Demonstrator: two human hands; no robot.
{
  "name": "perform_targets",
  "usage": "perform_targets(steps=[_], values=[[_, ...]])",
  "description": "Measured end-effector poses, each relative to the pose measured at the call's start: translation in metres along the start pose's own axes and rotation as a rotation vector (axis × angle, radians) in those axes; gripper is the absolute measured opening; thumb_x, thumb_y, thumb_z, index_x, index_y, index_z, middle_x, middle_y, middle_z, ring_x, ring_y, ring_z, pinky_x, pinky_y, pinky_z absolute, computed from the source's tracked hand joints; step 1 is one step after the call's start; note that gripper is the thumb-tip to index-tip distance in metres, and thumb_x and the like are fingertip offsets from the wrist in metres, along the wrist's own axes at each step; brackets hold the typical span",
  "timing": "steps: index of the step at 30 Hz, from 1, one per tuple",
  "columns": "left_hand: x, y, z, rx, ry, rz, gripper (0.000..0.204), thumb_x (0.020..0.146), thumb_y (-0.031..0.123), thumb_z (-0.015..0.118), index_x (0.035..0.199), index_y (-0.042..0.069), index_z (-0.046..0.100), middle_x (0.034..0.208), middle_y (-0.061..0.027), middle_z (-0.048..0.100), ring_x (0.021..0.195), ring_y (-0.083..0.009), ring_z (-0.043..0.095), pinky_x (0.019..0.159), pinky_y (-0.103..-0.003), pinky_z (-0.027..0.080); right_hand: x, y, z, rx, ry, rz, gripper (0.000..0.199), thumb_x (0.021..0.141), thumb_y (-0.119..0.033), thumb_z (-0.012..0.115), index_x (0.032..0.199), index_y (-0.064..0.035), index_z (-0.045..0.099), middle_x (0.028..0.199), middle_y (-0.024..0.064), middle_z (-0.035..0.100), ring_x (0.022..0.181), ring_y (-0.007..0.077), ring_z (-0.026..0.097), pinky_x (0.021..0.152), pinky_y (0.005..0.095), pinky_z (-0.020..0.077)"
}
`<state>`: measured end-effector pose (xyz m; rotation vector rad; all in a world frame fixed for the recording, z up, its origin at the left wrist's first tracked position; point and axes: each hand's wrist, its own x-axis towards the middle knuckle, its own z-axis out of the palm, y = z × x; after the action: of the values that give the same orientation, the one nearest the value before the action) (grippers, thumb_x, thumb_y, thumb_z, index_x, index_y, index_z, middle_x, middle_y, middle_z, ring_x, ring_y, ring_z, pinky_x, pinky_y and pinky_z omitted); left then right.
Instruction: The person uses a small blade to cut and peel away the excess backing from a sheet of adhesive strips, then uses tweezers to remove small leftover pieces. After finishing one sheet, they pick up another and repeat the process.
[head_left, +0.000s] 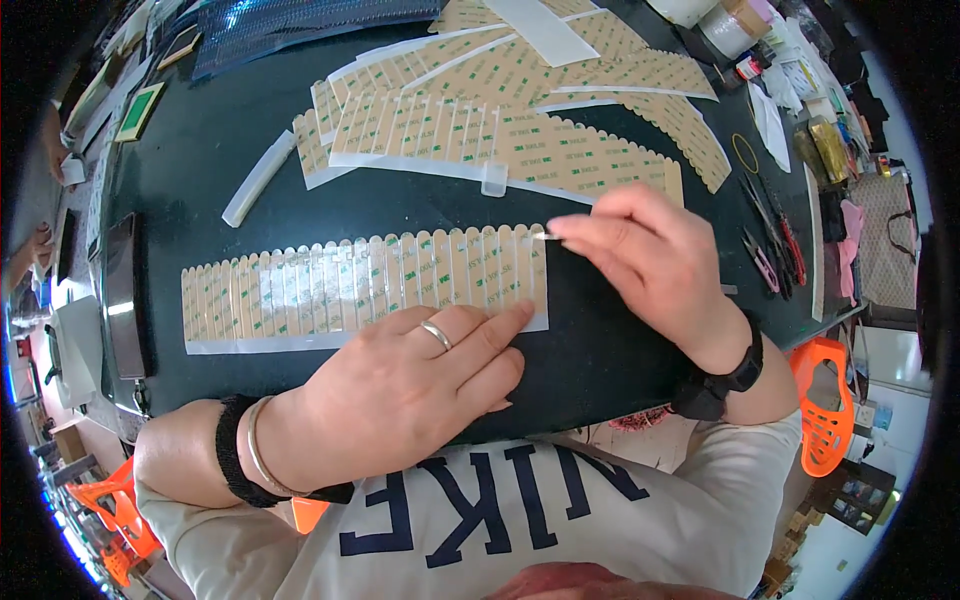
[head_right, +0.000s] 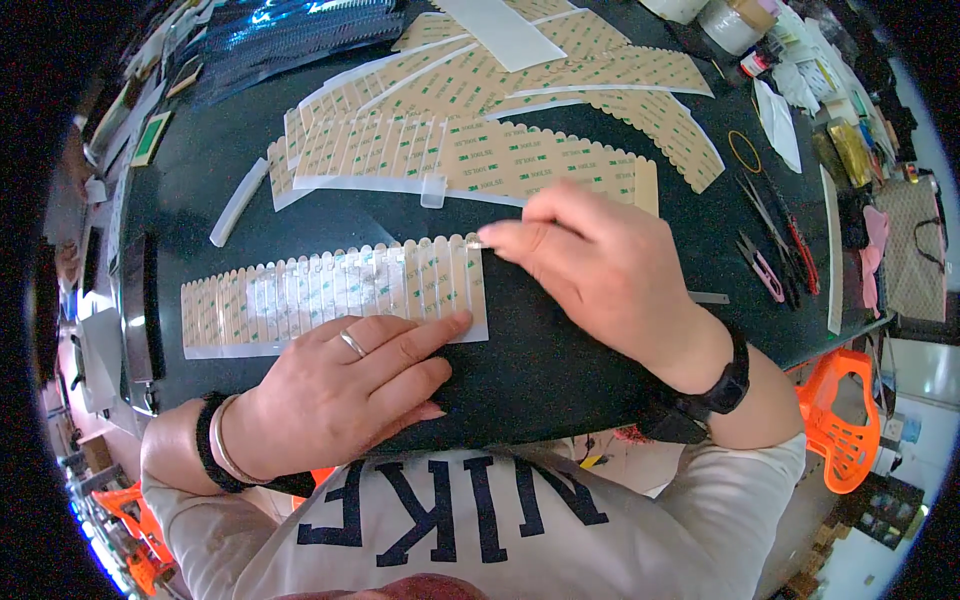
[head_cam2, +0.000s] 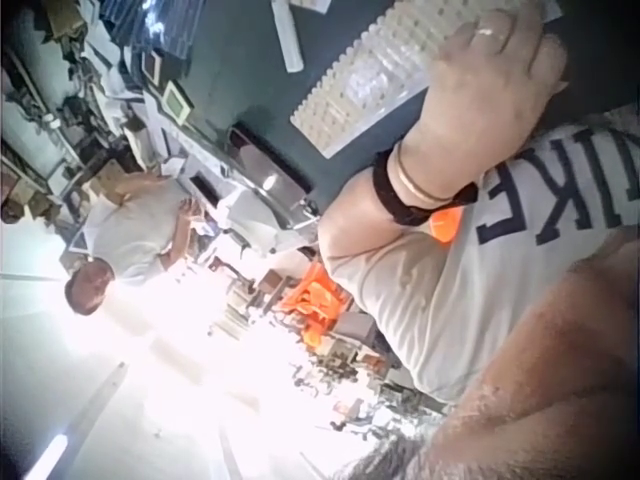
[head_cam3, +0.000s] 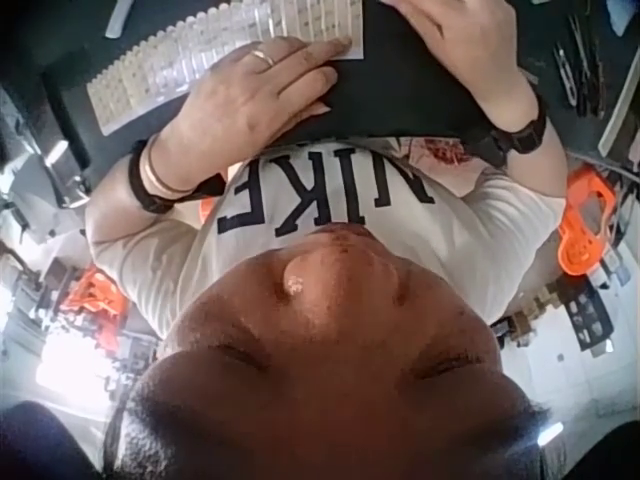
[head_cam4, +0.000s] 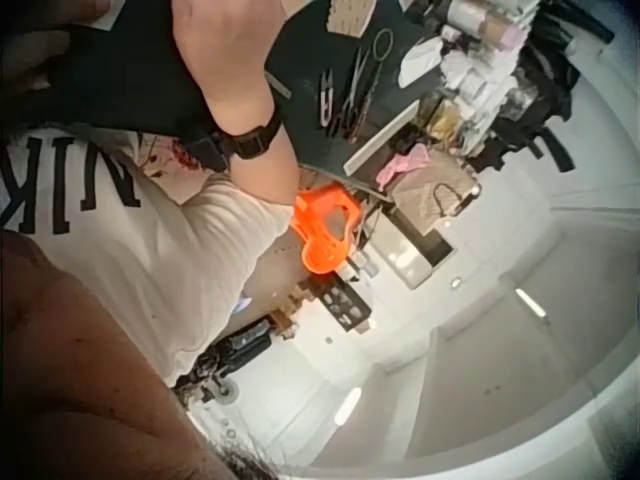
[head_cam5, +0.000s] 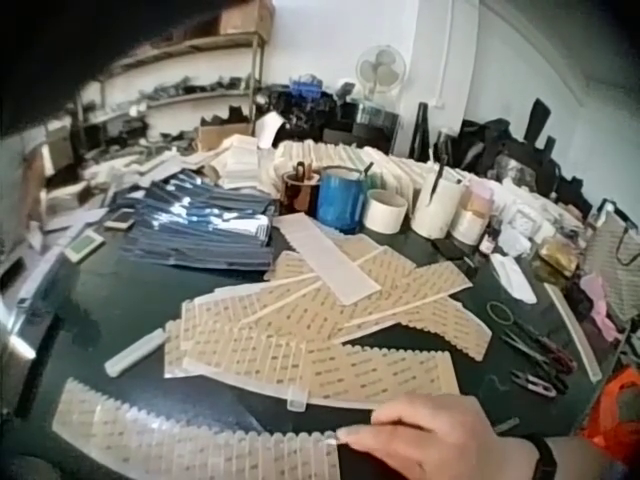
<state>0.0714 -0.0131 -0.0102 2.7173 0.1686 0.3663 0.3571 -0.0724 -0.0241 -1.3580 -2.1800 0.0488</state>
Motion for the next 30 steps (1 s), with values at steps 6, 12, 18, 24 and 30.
perform_targets(steps=[6, 12, 18, 24, 30], values=[[-0.002, 0.0, 0.002, 0.042, 0.01, 0.013, 0.034, 0.09, 0.024, 0.076, 0.116, 0.006, 0.066, 0.145, -0.014, 0.066, 0.116, -0.0249, 0.068, 0.091, -0.035, 0.059, 0.008, 0.009, -0.003, 0.082, 0.135, 0.181, 0.023, 0.092, -0.001, 0.083, 0.114, -0.0071, 0.083, 0.095, 0.0032, 0.065, 0.079, 0.0144, 0.062, 0.068, 0.0268, 0.048], [0.0, -0.001, -0.002, 0.006, -0.007, 0.013, 0.035, 0.09, 0.024, 0.082, 0.116, 0.004, 0.068, 0.149, -0.015, 0.066, 0.112, -0.0273, 0.071, 0.091, -0.038, 0.062, 0.008, 0.009, -0.007, 0.183, 0.08, 0.158, 0.022, 0.093, -0.001, 0.082, 0.114, -0.0071, 0.083, 0.096, 0.0027, 0.065, 0.08, 0.0135, 0.06, 0.068, 0.0257, 0.0462], [-0.001, 0.0, -0.001, -0.022, -0.002, 0.003, 0.036, 0.09, 0.024, 0.082, 0.117, 0.004, 0.068, 0.149, -0.0148, 0.066, 0.114, -0.0278, 0.071, 0.091, -0.038, 0.062, 0.004, 0.007, -0.009, 0.238, -0.012, 0.147, 0.025, 0.091, -0.002, 0.084, 0.114, -0.0089, 0.083, 0.096, 0.0034, 0.065, 0.079, 0.0157, 0.061, 0.068, 0.0269, 0.0478], [-0.001, 0.0, -0.003, -0.028, -0.012, 0.007, 0.037, 0.091, 0.024, 0.081, 0.12, 0.004, 0.068, 0.149, -0.0147, 0.066, 0.117, -0.0284, 0.071, 0.091, -0.038, 0.063, 0.0, 0.007, -0.025, 0.239, -0.138, 0.158, 0.029, 0.089, -0.002, 0.084, 0.116, -0.0107, 0.083, 0.097, 0.0033, 0.065, 0.078, 0.0153, 0.061, 0.067, 0.0275, 0.0484], [0.0, -0.001, -0.002, -0.03, -0.008, 0.011, 0.037, 0.092, 0.025, 0.08, 0.12, 0.003, 0.068, 0.148, -0.0146, 0.067, 0.118, -0.0284, 0.071, 0.091, -0.038, 0.063, -0.002, 0.002, -0.021, 0.303, -0.256, 0.146, 0.031, 0.089, -0.002, 0.085, 0.118, -0.0119, 0.082, 0.099, 0.0026, 0.064, 0.072, 0.0118, 0.06, 0.062, 0.0263, 0.0478]])
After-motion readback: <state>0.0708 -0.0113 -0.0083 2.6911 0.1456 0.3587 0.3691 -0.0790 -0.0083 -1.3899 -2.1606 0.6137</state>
